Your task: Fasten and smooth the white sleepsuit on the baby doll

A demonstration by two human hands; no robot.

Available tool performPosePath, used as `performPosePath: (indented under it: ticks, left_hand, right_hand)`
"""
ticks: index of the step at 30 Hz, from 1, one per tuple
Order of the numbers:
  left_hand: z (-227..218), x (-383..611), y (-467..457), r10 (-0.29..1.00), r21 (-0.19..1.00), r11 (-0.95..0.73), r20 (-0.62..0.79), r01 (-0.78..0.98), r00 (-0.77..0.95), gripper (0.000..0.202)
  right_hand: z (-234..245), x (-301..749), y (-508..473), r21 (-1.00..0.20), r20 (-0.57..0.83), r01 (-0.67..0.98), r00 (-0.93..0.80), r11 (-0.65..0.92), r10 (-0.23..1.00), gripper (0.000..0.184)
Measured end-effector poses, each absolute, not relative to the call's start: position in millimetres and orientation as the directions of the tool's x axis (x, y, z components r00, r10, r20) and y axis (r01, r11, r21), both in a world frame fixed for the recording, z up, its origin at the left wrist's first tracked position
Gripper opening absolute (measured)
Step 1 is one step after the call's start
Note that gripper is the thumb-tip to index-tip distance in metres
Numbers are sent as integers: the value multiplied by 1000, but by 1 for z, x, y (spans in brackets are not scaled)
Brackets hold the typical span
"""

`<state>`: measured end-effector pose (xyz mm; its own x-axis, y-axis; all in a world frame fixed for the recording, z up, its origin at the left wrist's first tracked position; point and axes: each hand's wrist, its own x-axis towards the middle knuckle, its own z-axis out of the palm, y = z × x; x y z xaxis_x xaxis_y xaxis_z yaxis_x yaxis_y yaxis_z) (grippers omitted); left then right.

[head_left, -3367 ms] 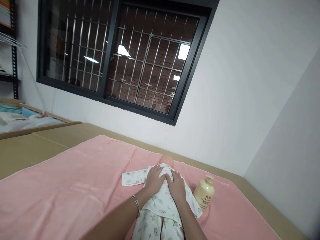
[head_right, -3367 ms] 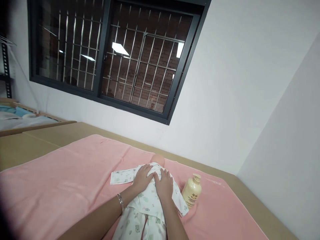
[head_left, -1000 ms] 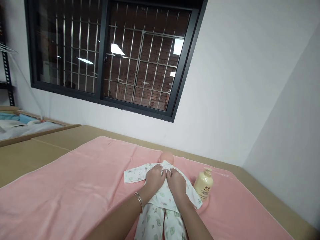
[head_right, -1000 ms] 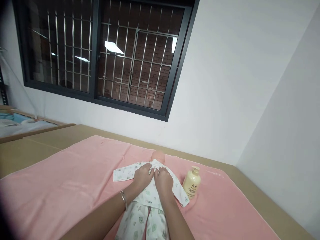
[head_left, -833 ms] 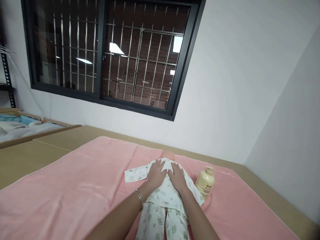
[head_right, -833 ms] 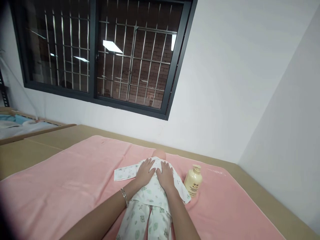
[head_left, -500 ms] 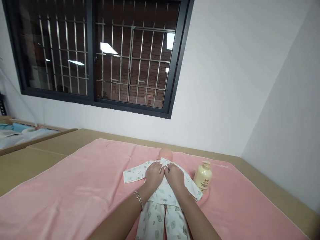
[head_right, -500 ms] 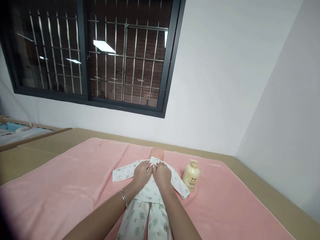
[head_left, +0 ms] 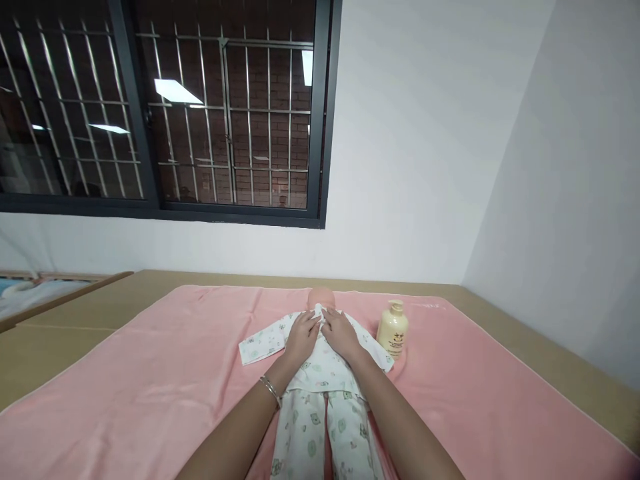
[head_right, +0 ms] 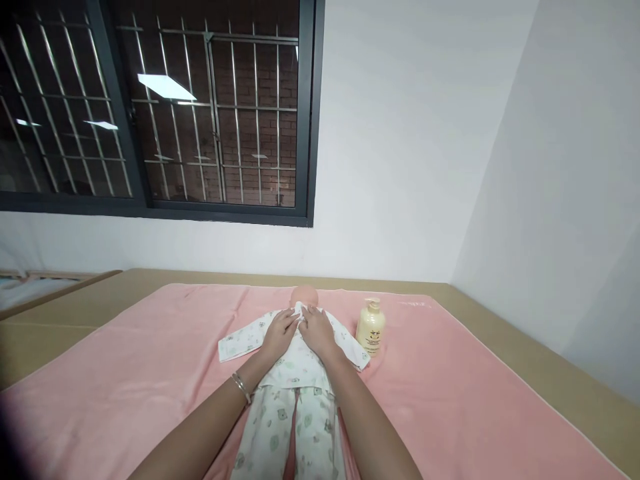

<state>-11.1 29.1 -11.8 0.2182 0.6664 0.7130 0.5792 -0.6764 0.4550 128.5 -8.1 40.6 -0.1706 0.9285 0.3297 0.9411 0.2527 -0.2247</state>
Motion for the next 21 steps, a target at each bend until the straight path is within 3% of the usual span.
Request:
performPosePath:
  ticks: [3,6,10,15,21]
  left_hand:
    - [-13,-12,24,696,476,-617,701,627,153,28]
    - [-12,-11,21,757,478,-517,643,710,118,31]
    - [-11,-10,25,837,449,-400,535,799,118,47]
    - [-9,-10,29,802,425,-503,555,752,222,44]
    - [-8,-4,18,751,451,-538,641,712,161,36]
  right_hand:
    - [41,115,-20,-185,359,975,-49,123,932,36]
    - [41,107,-26,-196,367,980,52,23,929,35]
    - [43,121,-20,-250,321,965,0,85,947,46]
    - [46,134,-14,-248,265,945,-147,214,953,52]
    - [49,111,-25,-164,300,986,10,41,954,35]
